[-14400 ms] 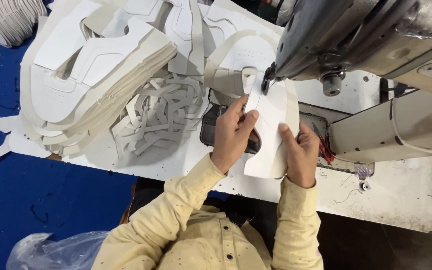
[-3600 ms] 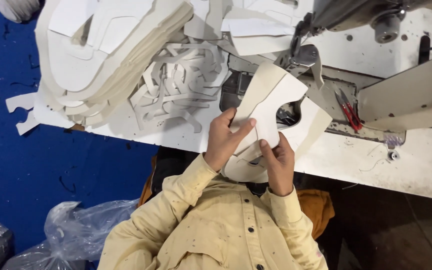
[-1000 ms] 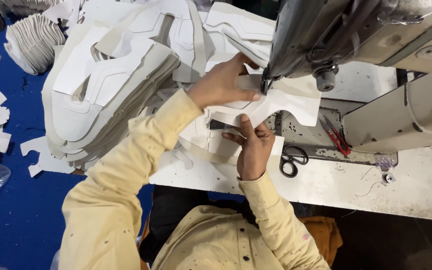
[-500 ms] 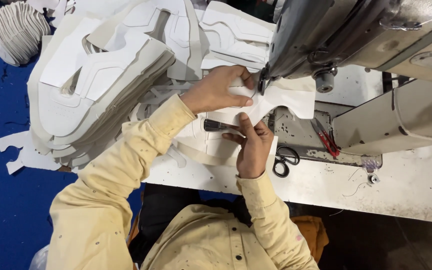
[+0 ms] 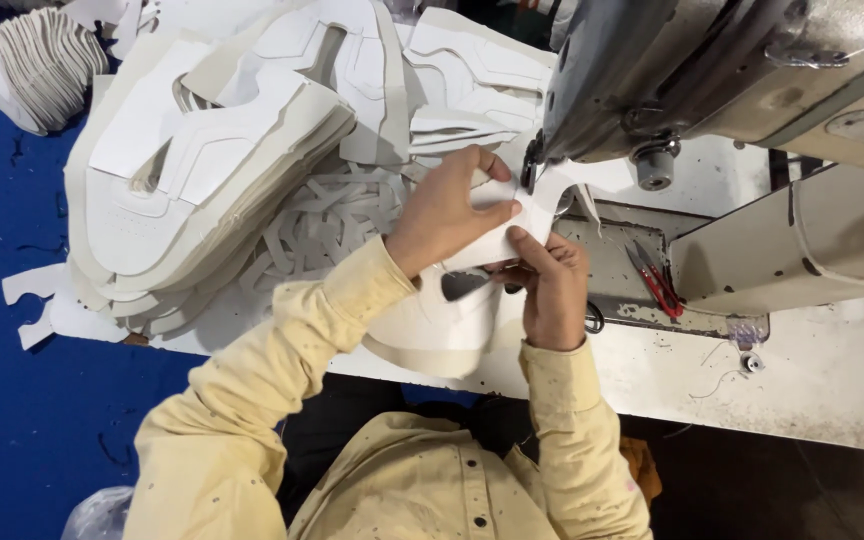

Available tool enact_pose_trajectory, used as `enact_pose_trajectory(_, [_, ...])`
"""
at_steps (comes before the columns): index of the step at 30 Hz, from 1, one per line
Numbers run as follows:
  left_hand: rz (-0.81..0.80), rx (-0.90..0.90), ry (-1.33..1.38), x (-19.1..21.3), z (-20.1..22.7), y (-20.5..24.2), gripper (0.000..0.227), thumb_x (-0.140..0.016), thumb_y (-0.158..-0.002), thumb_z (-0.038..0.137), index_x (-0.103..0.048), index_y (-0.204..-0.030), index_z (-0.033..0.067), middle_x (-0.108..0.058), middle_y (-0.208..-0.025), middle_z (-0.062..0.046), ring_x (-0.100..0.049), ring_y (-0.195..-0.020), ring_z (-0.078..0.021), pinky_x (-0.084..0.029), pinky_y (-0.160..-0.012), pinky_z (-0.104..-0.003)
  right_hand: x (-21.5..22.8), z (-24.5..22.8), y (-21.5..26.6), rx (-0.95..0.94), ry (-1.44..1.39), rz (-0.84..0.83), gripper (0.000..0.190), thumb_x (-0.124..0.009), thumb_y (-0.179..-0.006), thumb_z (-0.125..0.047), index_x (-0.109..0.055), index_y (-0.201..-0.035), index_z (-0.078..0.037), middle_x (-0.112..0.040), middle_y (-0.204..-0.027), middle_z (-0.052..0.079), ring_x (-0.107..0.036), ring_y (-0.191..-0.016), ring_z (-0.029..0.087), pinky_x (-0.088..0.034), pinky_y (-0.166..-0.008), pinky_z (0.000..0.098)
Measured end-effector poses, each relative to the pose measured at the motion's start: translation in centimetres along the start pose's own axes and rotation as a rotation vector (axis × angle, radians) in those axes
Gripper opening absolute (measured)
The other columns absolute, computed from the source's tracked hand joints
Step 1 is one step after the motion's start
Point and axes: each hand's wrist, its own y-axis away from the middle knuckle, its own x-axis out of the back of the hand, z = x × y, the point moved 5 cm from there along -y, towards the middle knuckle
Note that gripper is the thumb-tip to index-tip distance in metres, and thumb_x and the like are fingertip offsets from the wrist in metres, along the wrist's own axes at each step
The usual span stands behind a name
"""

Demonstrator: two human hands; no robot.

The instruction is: Aligning and inspecting shoe upper components at a stitching workstation.

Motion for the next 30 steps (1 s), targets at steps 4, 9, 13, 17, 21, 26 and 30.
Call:
enact_pose_trajectory(4, [0.076,-0.084,-0.03,0.0,0.1,0.2,0.041,-0.082,-0.082,0.028,-0.062,-0.109,0.0042,-0.068,-0.108,-0.011,-0.068,-0.103,-0.0279,-0.052,-0.089,-0.036,0.2,-0.6,-0.6,-0.033,0.045,-0.033,0.016,-0.066,-0.097,-0.011,-0.075,-0.099,0.003,-0.076,-0.081,0.011,-0.072,-0.063,0.016,-0.056,-0.055,0.0257])
enact_pose_trajectory(9, [0.07,-0.104,0.011,-0.3,-0.2,0.0,0.042,-0.082,-0.084,0.027,-0.061,-0.112,0.0039,-0.067,-0.111,-0.01,-0.068,-0.107,-0.0278,-0.052,-0.092,-0.037,1.0,-0.2,-0.9,-0.064,0.075,-0.036,0.018,-0.068,-0.097,-0.013,-0.075,-0.096,0.003,-0.073,-0.075,0.009,-0.069,-0.056,0.016,-0.051,-0.051,0.0241])
enact_pose_trajectory(13, [0.088,-0.02,-0.041,-0.2,0.1,-0.4,0.043,-0.082,-0.082,0.026,-0.061,-0.111,0.0039,-0.067,-0.111,-0.01,-0.067,-0.106,-0.0276,-0.051,-0.091,-0.037,0.9,-0.4,-1.3,-0.06,0.083,-0.024,0.02,-0.069,-0.097,-0.016,-0.075,-0.092,0.002,-0.071,-0.07,0.01,-0.065,-0.05,0.015,-0.046,-0.046,0.0239])
enact_pose_trajectory(17, [0.101,0.039,0.042,-0.3,-0.3,-1.1,0.042,-0.082,-0.081,0.025,-0.062,-0.113,0.0047,-0.07,-0.11,-0.009,-0.069,-0.106,-0.0245,-0.051,-0.093,-0.035,1.5,0.0,-1.9,-0.044,0.079,0.001,0.031,-0.071,-0.101,-0.02,-0.07,-0.078,0.001,-0.066,-0.065,0.01,-0.062,-0.045,0.016,-0.044,-0.04,0.0262])
enact_pose_trajectory(21, [0.067,0.064,0.141,-0.3,-0.8,-1.5,0.042,-0.08,-0.081,0.022,-0.062,-0.115,0.0038,-0.071,-0.112,-0.008,-0.069,-0.107,-0.0224,-0.051,-0.095,-0.033,1.1,0.2,-2.2,-0.051,0.102,-0.018,0.037,-0.067,-0.1,-0.025,-0.069,-0.072,-0.001,-0.074,-0.07,0.015,-0.058,-0.041,0.015,-0.043,-0.039,0.0252])
enact_pose_trajectory(26, [0.078,0.104,0.227,-0.3,-1.7,-2.3,0.043,-0.079,-0.083,0.022,-0.062,-0.116,0.0012,-0.069,-0.115,-0.01,-0.067,-0.11,-0.0221,-0.051,-0.096,-0.032,0.5,-0.8,-1.7,-0.071,0.119,-0.046,0.038,-0.061,-0.104,-0.028,-0.069,-0.08,0.0,-0.074,-0.068,0.012,-0.062,-0.045,0.015,-0.048,-0.044,0.0263])
enact_pose_trajectory(30, [0.059,0.149,0.249,-0.3,-1.3,-2.4,0.047,-0.082,-0.079,0.026,-0.063,-0.114,0.0015,-0.07,-0.114,-0.01,-0.067,-0.109,-0.022,-0.051,-0.095,-0.031,1.6,-1.8,4.1,0.041,0.294,-0.028,0.032,-0.056,-0.111,-0.025,-0.073,-0.109,0.003,-0.065,-0.068,0.0,-0.055,-0.055,0.007,-0.04,-0.05,0.0232])
